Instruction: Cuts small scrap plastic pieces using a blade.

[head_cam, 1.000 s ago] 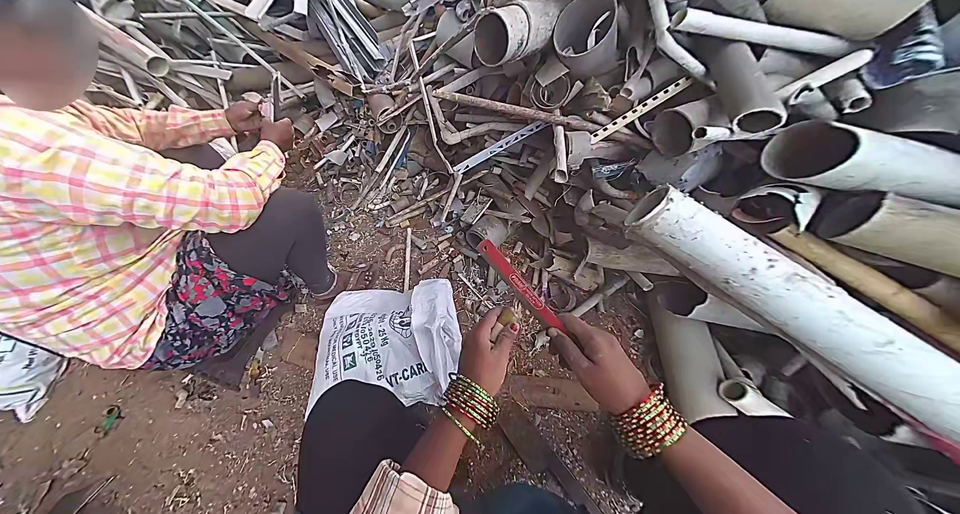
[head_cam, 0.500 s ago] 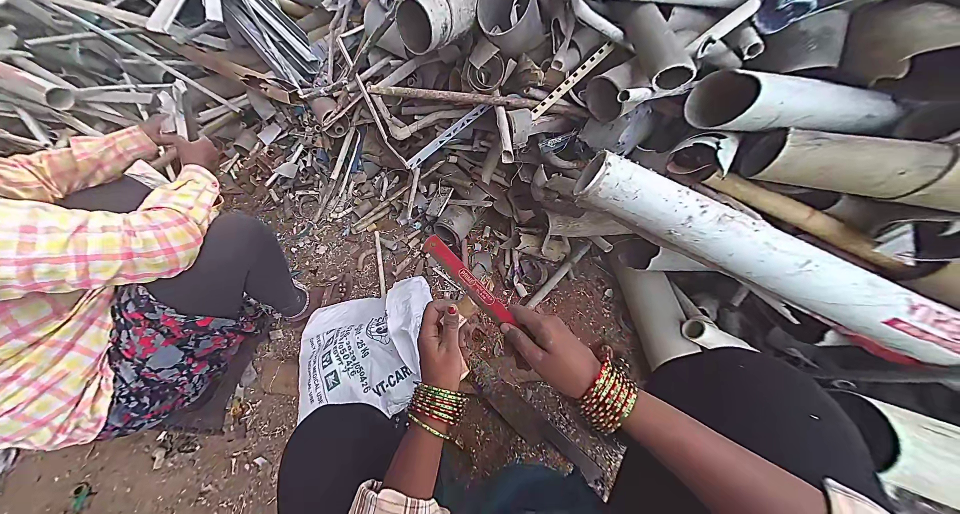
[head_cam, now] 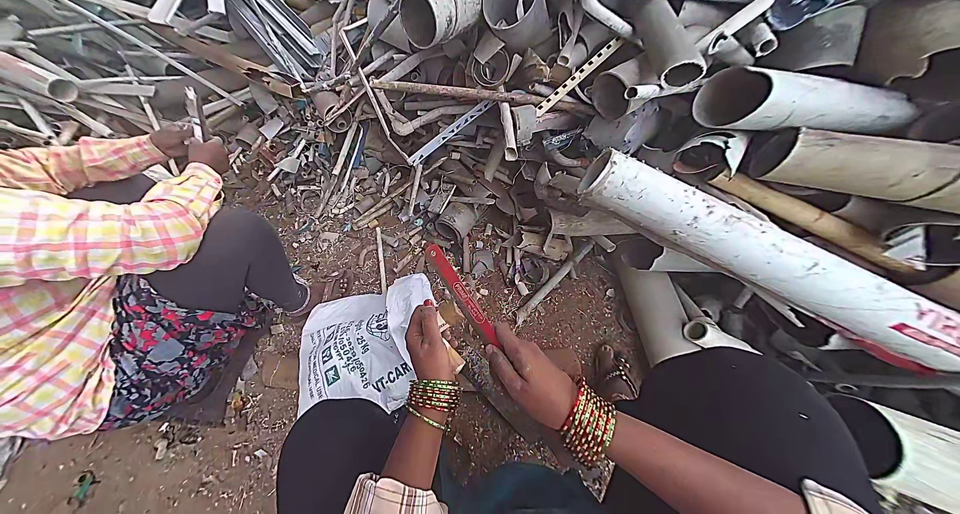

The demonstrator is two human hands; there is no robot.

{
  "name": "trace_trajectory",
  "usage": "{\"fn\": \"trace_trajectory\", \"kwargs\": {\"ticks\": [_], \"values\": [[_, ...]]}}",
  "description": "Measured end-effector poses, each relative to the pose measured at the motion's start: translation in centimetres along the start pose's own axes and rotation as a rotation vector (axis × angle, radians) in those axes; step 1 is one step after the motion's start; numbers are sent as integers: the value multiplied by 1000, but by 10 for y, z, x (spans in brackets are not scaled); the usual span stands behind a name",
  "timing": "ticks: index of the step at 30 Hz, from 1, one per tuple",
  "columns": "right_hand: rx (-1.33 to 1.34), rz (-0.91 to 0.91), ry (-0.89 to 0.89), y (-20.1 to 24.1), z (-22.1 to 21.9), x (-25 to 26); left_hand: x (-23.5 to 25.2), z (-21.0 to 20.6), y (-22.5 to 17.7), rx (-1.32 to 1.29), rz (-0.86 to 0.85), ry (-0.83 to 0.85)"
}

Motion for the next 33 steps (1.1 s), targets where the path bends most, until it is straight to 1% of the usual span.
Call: {"fn": "trace_trajectory", "kwargs": {"ticks": [3,6,13,17,21,23,25,29,31,33], "values": [[9,8,-11,1,-9,-1,3,4,4,45,0,-20],[8,18,-46,3,-13,-2,4,4,6,115,-1,-4],[-42,109,-188,7,-14,-2,8,8,-1,412,-128,71],[-54,38,-156,2,-14,-2,6,6,3,404,-132,48],[-131,-15,-113,2,-13,-2,15,8,4,408,-21,36],[-182,-19,-102,5,-15,-5,19,13,2,418,1,36],[-191,-29,-97,8,-20,-6,23,19,0,436,-5,55],[-187,-63,-128,4,-18,-8,21,12,3,483,-5,121],[-173,-72,-153,0,-18,-4,15,9,5,539,-37,153],[-139,-84,-177,-8,-13,5,4,2,11,612,-48,219]]}}
Point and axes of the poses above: each hand's wrist, its own x-axis towards the middle knuckle, its own z-axis out of the back of the hand, y = z × x, the point moved 7 cm from there along x, towards the middle knuckle, and after that the axes turned 2 degrees about x, right-handed, at the moved point
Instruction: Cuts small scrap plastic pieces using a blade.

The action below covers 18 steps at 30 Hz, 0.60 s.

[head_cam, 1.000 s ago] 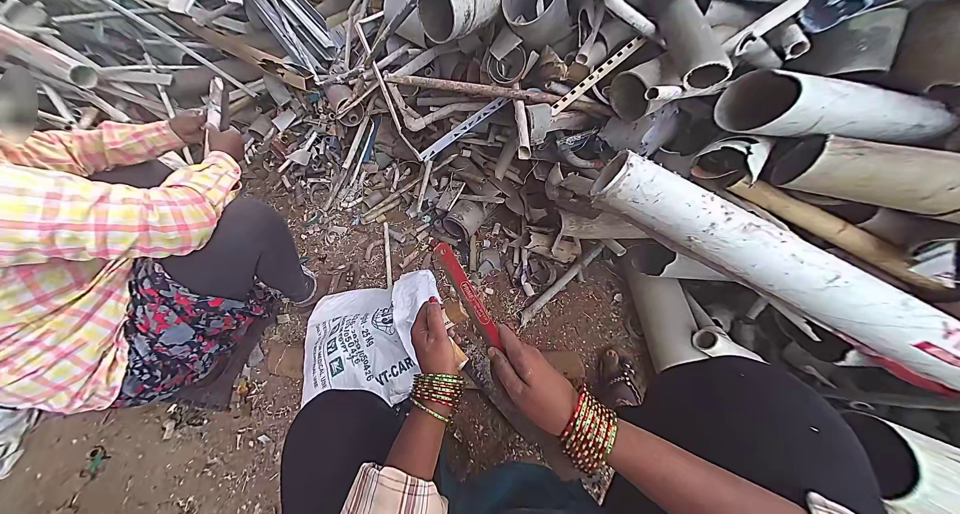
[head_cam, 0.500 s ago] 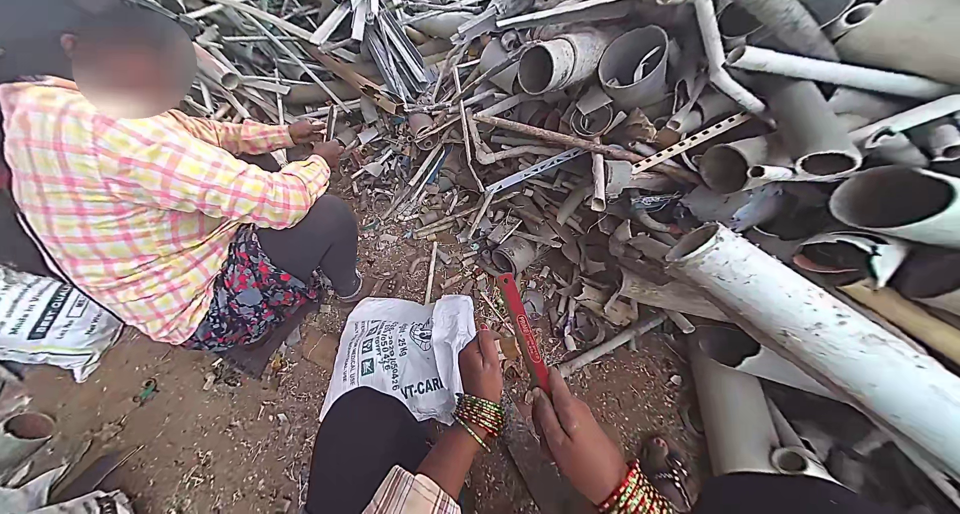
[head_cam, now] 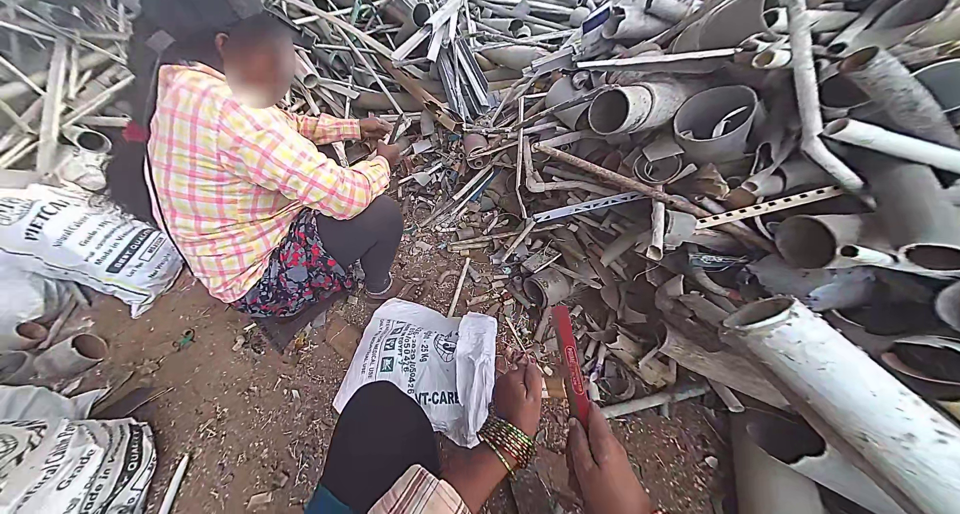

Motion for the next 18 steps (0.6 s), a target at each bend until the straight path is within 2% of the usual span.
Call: {"fn": "trace_trajectory", "kwargs": {"ticks": [3,7,9,14,18], "values": [[46,-28,2,-7,-3,7,-3,-3,2,48,36,21],[-10,-28,80,1,-15,-4,15,16,10,-5,191,-102],[-41,-24,93,7,-18,-10,18,25,9,21,196,-136],[31,-55,69,-10,-10,9,5,7,0,116,82,-22],[60,-57,85,-7,-19,2,12,15,6,87,189,-37]]}}
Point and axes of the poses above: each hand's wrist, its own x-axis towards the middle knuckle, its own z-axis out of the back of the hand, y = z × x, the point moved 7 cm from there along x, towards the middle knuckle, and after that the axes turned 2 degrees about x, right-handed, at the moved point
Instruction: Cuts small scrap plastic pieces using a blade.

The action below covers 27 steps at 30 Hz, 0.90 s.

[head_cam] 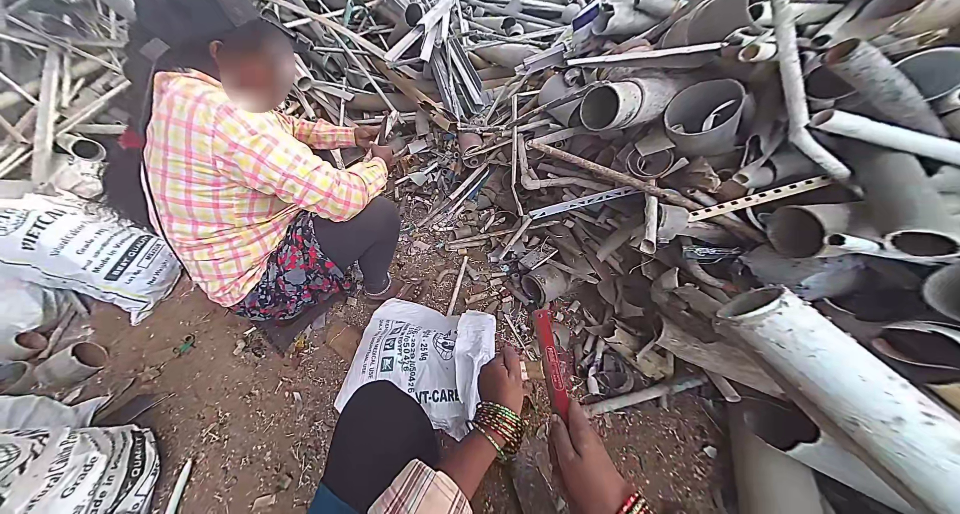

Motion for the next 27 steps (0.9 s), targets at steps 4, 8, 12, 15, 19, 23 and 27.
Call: {"fn": "trace_trajectory", "kwargs": {"ticks": [4,8,12,15,19,23,27], "values": [[16,-4,72,2,-15,-12,11,22,-1,11,24,-111],[54,-42,-1,-4,6,6,-6,-7,-6,71,-72,26],[59,-23,7,-4,1,11,-4,-3,-2,62,-26,30],[34,-66,94,3,-10,-4,10,13,4,21,39,-46],[26,-81,68,-3,-7,6,3,4,-1,92,-27,-4],[11,-122,58,-1,4,14,-9,-8,-5,108,-40,43],[54,-108,152,6,-16,-3,23,14,14,37,-41,-186]]}}
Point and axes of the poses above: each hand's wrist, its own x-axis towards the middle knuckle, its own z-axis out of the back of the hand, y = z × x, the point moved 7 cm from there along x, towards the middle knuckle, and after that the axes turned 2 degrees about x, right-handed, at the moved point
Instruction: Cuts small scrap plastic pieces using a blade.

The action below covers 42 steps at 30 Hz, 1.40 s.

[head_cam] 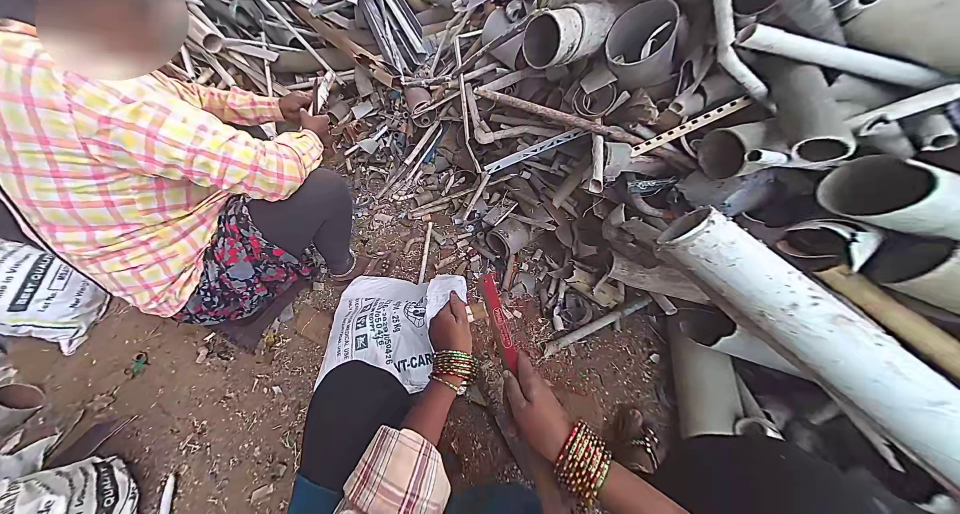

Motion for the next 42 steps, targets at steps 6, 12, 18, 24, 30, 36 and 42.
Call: {"fn": "trace_trajectory", "kwargs": {"ticks": [6,12,18,24,30,36,42], "values": [[59,-35,-51,-2,22,12,-32,-13,-23,86,-85,174],[122,-62,72,-1,2,-1,-3,-7,4,-20,27,-20],[153,-47,-8,-5,25,10,-34,-29,-11,35,-36,182],[139,-80,87,-4,0,-6,-11,-10,-3,10,63,76],[149,-90,-6,-11,26,9,-36,-35,-11,54,-38,174],[147,-122,81,-1,4,-11,-9,-21,-2,-29,99,103],[258,-12,-28,7,55,17,-35,-53,-10,-242,36,241]]}}
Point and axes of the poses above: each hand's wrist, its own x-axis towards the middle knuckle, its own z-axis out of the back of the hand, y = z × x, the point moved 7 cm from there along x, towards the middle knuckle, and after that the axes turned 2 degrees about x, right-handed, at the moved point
